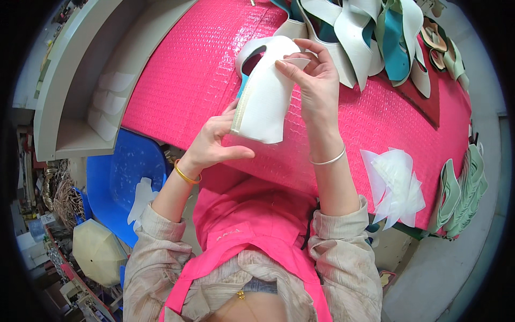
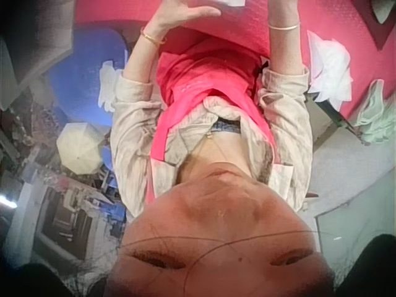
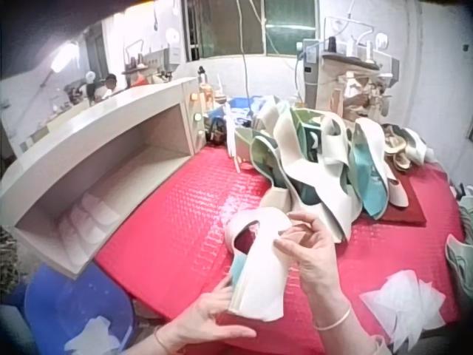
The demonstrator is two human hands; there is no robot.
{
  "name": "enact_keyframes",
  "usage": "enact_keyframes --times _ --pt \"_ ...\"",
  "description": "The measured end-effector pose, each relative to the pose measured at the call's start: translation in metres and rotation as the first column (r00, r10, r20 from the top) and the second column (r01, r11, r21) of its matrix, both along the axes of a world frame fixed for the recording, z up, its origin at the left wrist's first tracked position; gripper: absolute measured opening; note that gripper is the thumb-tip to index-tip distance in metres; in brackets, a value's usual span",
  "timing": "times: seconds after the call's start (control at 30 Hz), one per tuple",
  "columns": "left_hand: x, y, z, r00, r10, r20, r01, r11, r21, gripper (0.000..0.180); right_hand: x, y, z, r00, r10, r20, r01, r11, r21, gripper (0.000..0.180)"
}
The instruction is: Inspecting and preparing shoe upper components by applying protective paper and stacking.
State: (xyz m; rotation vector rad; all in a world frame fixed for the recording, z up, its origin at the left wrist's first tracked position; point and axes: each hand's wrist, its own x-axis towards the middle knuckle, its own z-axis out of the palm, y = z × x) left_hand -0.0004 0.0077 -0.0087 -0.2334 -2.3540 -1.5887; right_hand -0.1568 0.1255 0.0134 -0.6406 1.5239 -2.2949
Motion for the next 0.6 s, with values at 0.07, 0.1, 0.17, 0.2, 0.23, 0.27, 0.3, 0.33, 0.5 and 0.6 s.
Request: enact_keyframes --times 0.07,0.1,0.17,0.2,0.23,0.27,0.3,0.33,0.5,0.6 --pt "0.002 -0.001 -0.004 1.0 -0.006 -0.003 0.006 0.999 0.047 0.021 0.002 -0.002 -0.006 1.0 0.023 0.015 -0.023 0.999 0.022 0.048" --pt "0.004 0.0 -0.005 1.0 -0.008 -0.001 0.008 0.999 0.046 0.021 0.003 -0.002 -0.009 0.999 0.045 0.027 -0.046 0.998 0.045 0.048" --pt "0.006 0.004 -0.008 0.999 0.027 -0.03 -0.021 0.983 0.181 0.023 0.008 -0.005 -0.014 0.998 0.041 0.038 -0.044 0.997 0.061 0.046" --pt "0.009 0.001 -0.011 0.999 0.028 -0.027 -0.023 0.983 0.184 0.023 0.01 -0.005 -0.017 0.999 0.035 0.033 -0.037 0.996 0.082 0.046" --pt "0.013 -0.003 -0.012 0.999 -0.001 0.04 -0.007 0.979 0.202 0.024 0.012 -0.004 -0.017 0.999 0.026 0.024 -0.028 0.994 0.102 0.046" --pt "0.017 -0.007 -0.012 0.994 -0.033 0.106 0.008 0.975 0.221 0.026 0.014 -0.002 -0.017 0.999 0.039 0.03 -0.042 0.995 0.088 0.046" --pt "0.019 -0.008 -0.011 0.994 -0.034 0.106 0.01 0.975 0.222 0.026 0.017 0.0 -0.016 0.999 0.038 0.03 -0.04 0.995 0.09 0.046" --pt "0.021 -0.01 -0.007 0.939 0.042 0.342 -0.18 0.906 0.382 0.028 0.02 0.001 -0.013 0.998 0.066 -0.024 -0.063 0.992 0.109 0.047" --pt "0.001 -0.002 -0.001 0.938 0.114 0.327 -0.276 0.816 0.507 0.045 0.042 -0.004 -0.006 0.973 0.155 -0.17 -0.131 0.981 0.143 0.047" --pt "-0.011 0.013 0.01 0.953 0.046 0.298 -0.247 0.687 0.684 0.056 0.031 -0.011 -0.009 0.946 0.066 -0.318 0.013 0.97 0.242 0.057"
